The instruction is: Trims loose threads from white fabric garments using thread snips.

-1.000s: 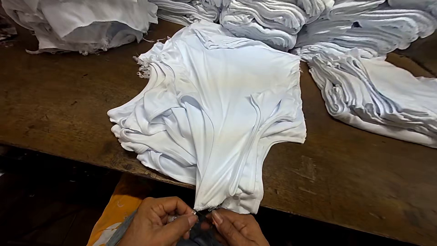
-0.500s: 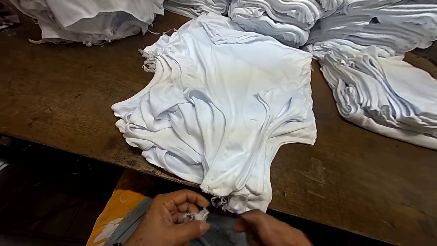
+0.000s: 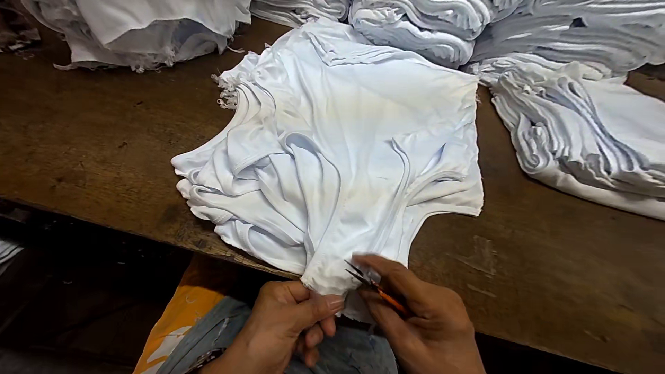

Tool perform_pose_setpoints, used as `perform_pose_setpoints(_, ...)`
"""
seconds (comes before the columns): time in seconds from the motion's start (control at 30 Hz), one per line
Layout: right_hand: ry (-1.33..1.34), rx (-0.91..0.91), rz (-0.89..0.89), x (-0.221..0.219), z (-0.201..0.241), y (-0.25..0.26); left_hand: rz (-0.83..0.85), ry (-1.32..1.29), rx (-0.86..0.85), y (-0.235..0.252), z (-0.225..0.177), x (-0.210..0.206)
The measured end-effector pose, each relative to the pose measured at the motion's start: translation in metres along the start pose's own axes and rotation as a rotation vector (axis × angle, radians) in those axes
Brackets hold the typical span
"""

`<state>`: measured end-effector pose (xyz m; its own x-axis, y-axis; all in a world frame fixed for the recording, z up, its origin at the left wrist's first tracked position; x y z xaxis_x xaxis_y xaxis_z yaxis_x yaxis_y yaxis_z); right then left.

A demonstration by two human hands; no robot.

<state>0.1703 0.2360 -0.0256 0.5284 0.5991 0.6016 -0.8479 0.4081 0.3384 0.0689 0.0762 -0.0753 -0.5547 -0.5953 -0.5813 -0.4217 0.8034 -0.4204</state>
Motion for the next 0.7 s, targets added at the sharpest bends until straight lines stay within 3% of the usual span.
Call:
perform_pose_setpoints(0.13, -0.083, 0.046, 0.123, 0.008, 0.001, -0.007, 0.084, 0.172, -0.090, -0.014, 0.002, 0.019)
perform_pose_setpoints(0.3, -0.015, -0.037, 0.211, 0.003, 0.011, -0.036, 0.268, 0.442, -0.126, -0.029, 0.010, 0.037)
perform_pose_setpoints(0.5, 0.094, -0.069, 0.120, -0.007, 0.018, -0.041, 0.225, 0.108, -0.070, -0.025, 0.002, 0.032)
perform_pose_setpoints(0.6, 0.126, -0.161, 0.122, -0.006, 0.020, -0.041, 0.104, 0.141, -0.020, -0.023, -0.001, 0.026)
perform_pose_setpoints(0.7, 0.312, -0.282, 0.253, -0.006, 0.019, -0.049, 0.124, 0.176, 0.021, -0.024, 0.004, 0.030)
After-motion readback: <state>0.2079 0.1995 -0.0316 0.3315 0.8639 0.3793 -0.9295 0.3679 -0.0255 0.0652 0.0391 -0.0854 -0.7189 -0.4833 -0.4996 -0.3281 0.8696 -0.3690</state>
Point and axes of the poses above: each hand's wrist, its own y-axis towards the middle knuckle, its own x-axis out of the back of the hand, z = x × y, the point moved 4 cm from there along y, towards the middle knuckle, and after that the axes turned 1 degree about -y, right-handed, at the moved point
